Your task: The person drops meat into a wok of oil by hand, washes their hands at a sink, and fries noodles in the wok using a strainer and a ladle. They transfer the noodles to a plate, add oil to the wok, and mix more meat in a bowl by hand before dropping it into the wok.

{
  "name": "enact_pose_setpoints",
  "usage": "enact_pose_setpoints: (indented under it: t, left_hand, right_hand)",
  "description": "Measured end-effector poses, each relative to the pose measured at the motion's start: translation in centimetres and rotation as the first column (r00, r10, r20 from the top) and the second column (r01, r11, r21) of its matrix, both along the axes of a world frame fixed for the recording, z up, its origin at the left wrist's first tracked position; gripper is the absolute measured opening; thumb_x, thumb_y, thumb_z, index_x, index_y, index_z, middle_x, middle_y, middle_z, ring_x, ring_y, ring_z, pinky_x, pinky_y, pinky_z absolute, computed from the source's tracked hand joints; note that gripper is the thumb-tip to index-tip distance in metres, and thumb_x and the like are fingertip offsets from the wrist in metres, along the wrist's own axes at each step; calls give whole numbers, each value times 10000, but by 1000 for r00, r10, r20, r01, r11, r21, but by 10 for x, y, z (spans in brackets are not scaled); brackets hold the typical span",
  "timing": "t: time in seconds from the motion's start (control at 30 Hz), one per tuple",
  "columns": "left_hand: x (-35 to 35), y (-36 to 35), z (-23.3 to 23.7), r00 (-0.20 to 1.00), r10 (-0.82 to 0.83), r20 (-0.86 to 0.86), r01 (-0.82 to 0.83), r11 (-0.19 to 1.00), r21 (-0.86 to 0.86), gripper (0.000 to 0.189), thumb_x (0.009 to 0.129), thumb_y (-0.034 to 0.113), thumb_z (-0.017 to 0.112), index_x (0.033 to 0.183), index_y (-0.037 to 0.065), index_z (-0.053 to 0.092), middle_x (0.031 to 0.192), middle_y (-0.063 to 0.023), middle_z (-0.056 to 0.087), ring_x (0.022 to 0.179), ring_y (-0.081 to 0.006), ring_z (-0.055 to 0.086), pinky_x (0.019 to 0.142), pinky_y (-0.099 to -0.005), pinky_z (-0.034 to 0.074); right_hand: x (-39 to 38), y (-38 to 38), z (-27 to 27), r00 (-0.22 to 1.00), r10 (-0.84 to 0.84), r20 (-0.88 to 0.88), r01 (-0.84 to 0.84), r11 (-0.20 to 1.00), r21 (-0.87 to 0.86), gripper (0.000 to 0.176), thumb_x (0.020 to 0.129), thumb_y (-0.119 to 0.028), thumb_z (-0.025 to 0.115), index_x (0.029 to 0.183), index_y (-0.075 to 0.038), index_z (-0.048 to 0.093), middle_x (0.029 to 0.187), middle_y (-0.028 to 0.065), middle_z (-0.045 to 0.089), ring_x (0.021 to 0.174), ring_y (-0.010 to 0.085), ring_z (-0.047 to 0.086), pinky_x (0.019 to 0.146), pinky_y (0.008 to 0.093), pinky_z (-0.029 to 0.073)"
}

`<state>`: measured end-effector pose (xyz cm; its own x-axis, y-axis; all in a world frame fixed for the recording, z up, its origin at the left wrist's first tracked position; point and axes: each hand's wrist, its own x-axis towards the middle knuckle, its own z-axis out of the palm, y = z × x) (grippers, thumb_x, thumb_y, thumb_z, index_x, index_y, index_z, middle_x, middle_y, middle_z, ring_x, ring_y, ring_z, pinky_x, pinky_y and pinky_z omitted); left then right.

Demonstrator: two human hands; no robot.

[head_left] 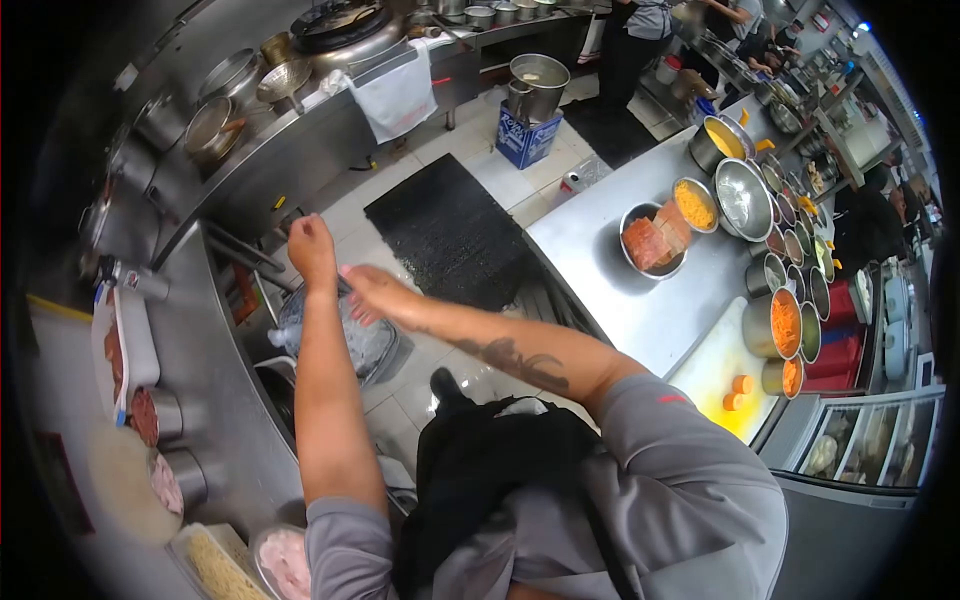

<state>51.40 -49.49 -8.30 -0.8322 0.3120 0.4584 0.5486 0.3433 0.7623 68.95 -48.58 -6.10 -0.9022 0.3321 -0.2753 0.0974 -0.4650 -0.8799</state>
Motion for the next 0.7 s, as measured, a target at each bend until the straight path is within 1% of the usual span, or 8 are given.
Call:
enact_pose_setpoints:
  t: [0.23, 0.3, 0.33, 0.43, 0.47, 0.53, 0.6, 0.7]
  left_hand:
    - [-42, 97, -3, 998, -36, 56, 22, 974, 225, 127, 795, 182, 567, 846, 67, 586, 758, -99, 620, 708, -245, 607, 662, -363, 481]
    - [-39, 112, -19, 951, -200, 237, 127, 948, 293, 146, 807, 158, 625, 898, 44, 620, 833, -69, 641, 780, -187, 606, 714, -325, 487]
    - [-27, 109, -5, 867, -409, 285, 312, 891, 329, 167, 837, 126, 578, 971, 37, 624, 904, -70, 651, 827, -177, 606, 765, -308, 483]
    - [-10, 122, 15, 768, -598, 228, 505, 785, 358, 281, 892, 90, 485, 1141, 0, 578, 1066, -141, 639, 987, -225, 592, 918, -328, 427]
    - [-2, 121, 39, 784, -584, 208, 524, 804, 282, 318, 910, 92, 459, 1195, -19, 549, 1138, -178, 616, 1056, -262, 581, 971, -345, 400]
    - [3, 130, 73, 773, -589, -235, 633, 704, 321, 357, 914, 103, 471, 1237, -45, 499, 1219, -227, 553, 1156, -327, 529, 1027, -382, 350]
    - [6, 121, 117, 695, -643, -323, 718, 649, 252, 389, 896, 88, 505, 1256, -56, 472, 1275, -245, 498, 1197, -358, 493, 1034, -393, 348]
    - [-16, 129, 111, 511, -794, -330, 857, 501, 122, 329, 861, 77, 561, 1176, -14, 534, 1154, -215, 569, 1095, -367, 549, 929, -401, 438]
  right_hand:
    - [-102, 48, 4, 975, -221, 34, 216, 889, -403, 597, 945, -579, 327, 1236, -78, 470, 1076, 143, 584, 955, 286, 580, 812, 458, 477]
    - [-134, 99, -11, 919, -394, -24, 323, 784, -531, 616, 948, -587, 261, 1201, -70, 480, 1039, 159, 584, 901, 313, 591, 755, 488, 497]
    - [-142, 122, -18, 928, -369, -52, 298, 818, -492, 620, 948, -592, 232, 1175, -70, 476, 1003, 167, 584, 812, 347, 597, 701, 504, 503]
    - [-159, 193, -4, 938, -335, 85, 323, 765, -556, 510, 944, -518, 317, 1039, -45, 482, 871, 204, 607, 732, 364, 599, 685, 498, 513]
    - [-160, 211, 5, 943, -321, 91, 318, 785, -532, 479, 943, -493, 345, 994, -37, 483, 827, 216, 615, 706, 369, 600, 679, 497, 517]
    - [-151, 232, 45, 957, -279, -76, 245, 923, -297, 443, 946, -422, 407, 1006, -9, 558, 871, 138, 638, 732, 268, 621, 706, 427, 540]
    - [-134, 239, 112, 948, -241, -209, 232, 971, -67, 370, 934, -351, 478, 1104, -28, 535, 891, 96, 619, 764, 196, 605, 696, 341, 520]
    - [-107, 270, 133, 895, -31, -445, 23, 999, -24, 390, 972, -325, 412, 1189, -20, 522, 977, 110, 623, 791, 224, 626, 704, 355, 543]
